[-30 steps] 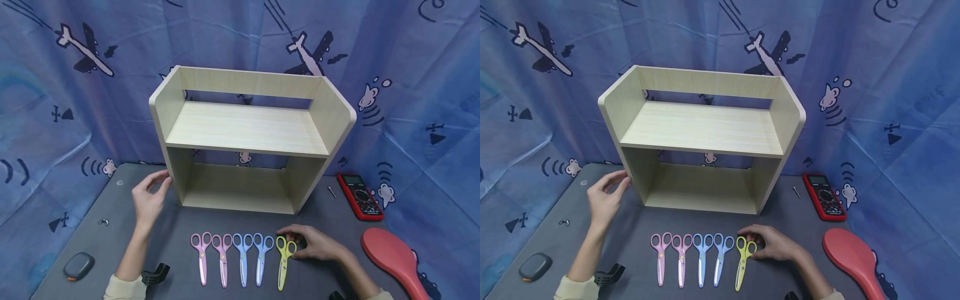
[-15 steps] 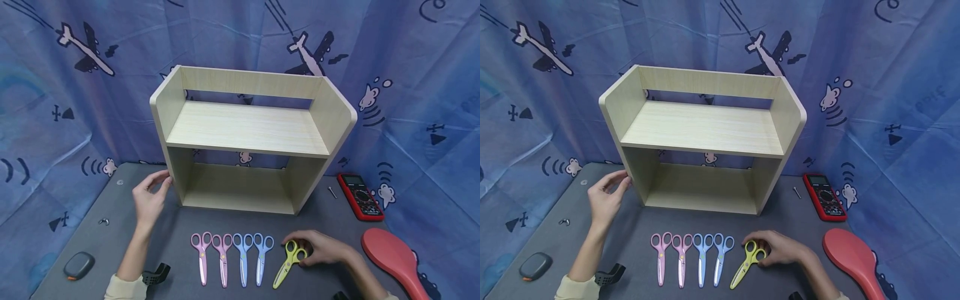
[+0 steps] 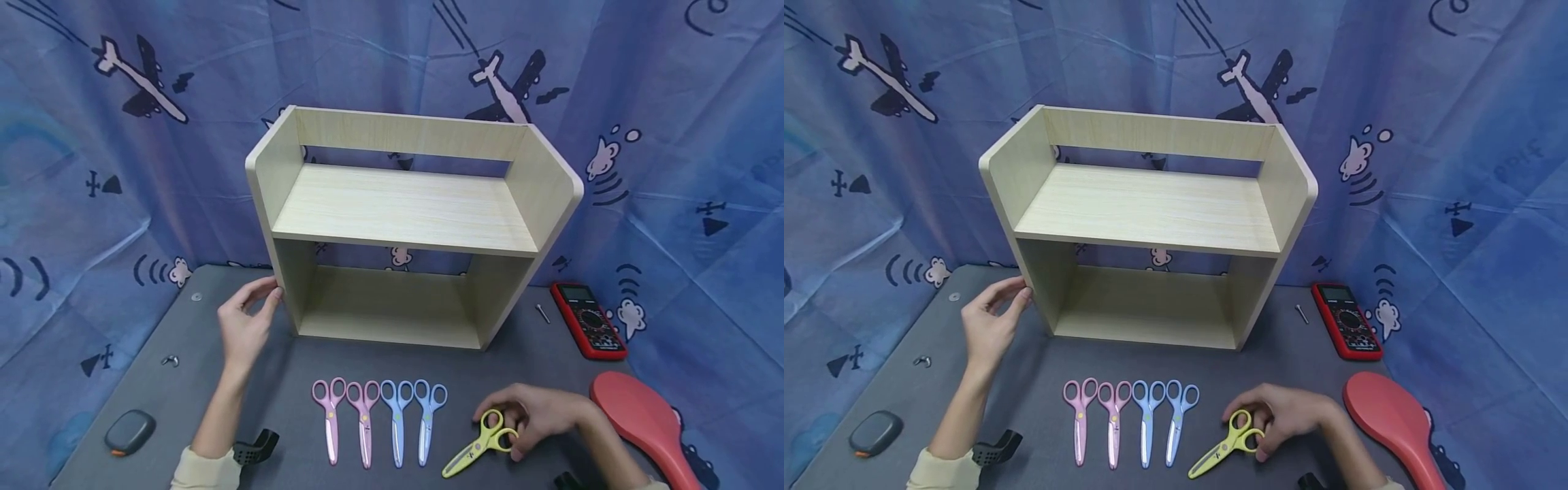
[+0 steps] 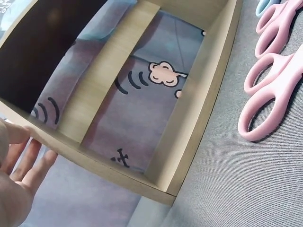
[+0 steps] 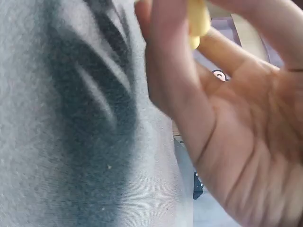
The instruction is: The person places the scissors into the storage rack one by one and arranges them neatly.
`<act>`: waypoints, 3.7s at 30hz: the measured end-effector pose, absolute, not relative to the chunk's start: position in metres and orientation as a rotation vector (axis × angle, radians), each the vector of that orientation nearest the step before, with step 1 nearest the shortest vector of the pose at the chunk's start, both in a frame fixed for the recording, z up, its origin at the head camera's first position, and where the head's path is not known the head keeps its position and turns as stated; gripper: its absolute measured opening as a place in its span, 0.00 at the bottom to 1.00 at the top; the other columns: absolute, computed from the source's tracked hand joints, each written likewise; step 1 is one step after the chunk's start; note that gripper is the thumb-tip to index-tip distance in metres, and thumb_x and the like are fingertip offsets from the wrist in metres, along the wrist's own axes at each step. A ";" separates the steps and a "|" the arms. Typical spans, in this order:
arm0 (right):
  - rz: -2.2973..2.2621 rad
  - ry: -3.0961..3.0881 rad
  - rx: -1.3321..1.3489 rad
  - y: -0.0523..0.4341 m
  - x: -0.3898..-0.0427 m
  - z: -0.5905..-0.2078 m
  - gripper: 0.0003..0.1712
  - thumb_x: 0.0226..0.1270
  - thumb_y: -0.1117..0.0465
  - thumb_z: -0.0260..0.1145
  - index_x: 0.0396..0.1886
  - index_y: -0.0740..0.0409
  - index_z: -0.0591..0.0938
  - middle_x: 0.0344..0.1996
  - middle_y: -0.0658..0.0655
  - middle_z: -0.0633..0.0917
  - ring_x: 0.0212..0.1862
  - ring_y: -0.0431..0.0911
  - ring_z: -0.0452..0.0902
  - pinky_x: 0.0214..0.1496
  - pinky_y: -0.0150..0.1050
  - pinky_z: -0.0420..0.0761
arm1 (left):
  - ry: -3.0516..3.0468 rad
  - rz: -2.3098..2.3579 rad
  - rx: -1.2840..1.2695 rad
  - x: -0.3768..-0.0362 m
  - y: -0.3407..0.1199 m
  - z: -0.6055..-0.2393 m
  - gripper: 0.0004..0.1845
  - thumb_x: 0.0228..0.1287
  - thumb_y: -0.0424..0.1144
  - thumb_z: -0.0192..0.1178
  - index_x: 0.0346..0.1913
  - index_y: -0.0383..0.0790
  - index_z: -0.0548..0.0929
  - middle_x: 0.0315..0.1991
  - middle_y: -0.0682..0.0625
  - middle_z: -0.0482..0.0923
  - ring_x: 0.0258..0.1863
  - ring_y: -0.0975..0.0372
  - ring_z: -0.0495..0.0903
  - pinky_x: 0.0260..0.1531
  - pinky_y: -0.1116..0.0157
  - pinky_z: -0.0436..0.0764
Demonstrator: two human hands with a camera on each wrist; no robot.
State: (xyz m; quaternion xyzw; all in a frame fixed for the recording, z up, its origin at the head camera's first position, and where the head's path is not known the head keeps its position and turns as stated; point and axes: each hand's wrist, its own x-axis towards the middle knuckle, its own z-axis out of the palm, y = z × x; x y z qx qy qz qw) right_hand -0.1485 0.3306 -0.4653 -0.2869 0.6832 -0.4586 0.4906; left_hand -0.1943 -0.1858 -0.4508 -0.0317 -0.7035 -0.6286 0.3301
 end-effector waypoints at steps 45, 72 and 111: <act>-1.372 2.706 -1.373 0.235 -0.149 -0.289 0.43 0.43 0.76 0.89 0.64 0.63 0.84 0.45 0.52 0.90 0.44 0.37 0.86 0.50 0.28 0.91 | -1.857 -1.656 -0.088 -0.194 -0.185 -0.450 0.12 0.69 0.24 0.71 0.53 0.28 0.90 0.46 0.32 0.90 0.42 0.71 0.90 0.44 0.78 0.90; -1.285 2.847 -1.035 0.127 -0.246 -0.233 0.36 0.53 0.56 0.90 0.61 0.59 0.87 0.46 0.60 0.91 0.43 0.47 0.91 0.48 0.37 0.93 | -1.878 -1.644 -0.048 -0.193 -0.186 -0.451 0.12 0.69 0.26 0.72 0.53 0.30 0.91 0.46 0.38 0.92 0.42 0.73 0.90 0.45 0.78 0.89; -1.304 2.652 -0.743 0.056 -0.281 -0.236 0.39 0.62 0.61 0.84 0.72 0.63 0.81 0.43 0.61 0.94 0.40 0.44 0.90 0.43 0.32 0.86 | -1.847 -1.666 -0.053 -0.192 -0.183 -0.452 0.10 0.70 0.26 0.71 0.52 0.31 0.92 0.42 0.60 0.90 0.42 0.68 0.91 0.46 0.74 0.91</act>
